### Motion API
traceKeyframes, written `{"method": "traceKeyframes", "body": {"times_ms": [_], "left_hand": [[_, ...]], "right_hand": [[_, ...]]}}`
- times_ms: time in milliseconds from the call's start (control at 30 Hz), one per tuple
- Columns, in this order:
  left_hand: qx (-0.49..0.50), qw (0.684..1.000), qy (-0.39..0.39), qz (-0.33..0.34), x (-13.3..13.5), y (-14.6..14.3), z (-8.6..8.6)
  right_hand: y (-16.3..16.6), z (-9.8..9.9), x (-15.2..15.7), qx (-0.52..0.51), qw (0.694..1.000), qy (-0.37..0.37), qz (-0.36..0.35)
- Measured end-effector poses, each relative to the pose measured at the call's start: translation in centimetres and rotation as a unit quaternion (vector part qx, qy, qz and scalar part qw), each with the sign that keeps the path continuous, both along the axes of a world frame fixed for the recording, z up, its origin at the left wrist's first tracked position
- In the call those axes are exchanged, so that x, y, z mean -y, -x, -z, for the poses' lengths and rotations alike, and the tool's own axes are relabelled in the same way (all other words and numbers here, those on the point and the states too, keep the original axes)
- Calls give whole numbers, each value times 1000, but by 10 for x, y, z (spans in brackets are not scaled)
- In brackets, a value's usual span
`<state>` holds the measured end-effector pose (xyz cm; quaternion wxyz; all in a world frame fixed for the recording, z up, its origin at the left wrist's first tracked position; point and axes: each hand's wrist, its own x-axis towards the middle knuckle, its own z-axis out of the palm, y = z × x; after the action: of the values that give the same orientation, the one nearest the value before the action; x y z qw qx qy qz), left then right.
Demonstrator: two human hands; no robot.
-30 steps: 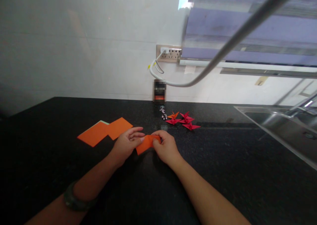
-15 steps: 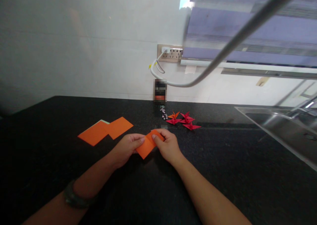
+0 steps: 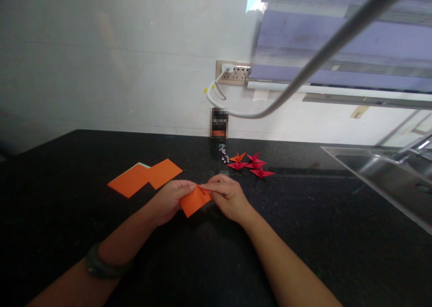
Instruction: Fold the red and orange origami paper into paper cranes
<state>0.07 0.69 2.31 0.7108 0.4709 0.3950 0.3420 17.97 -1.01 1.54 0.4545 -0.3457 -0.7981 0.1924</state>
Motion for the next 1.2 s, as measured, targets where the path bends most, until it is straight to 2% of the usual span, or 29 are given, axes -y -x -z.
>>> {"method": "traceKeyframes", "body": {"times_ms": [200,400,733,967,1200], "left_hand": [[18,999,34,-9,-2,1,-2],[19,999,27,-9,-4,2,3],[24,998,36,-35,-6,2,3],[20,999,34,11,-4,2,5],[9,999,49,-3,-5,4,5]], "right_hand": [[-1,-1,0,38,998,31,-37],[-2,-1,0,27,996,57,-57],[0,-4,3,43,996,49,-69],[0,-4,3,57,994,53,-82],[0,-5,4,87,991,57,-79]]}}
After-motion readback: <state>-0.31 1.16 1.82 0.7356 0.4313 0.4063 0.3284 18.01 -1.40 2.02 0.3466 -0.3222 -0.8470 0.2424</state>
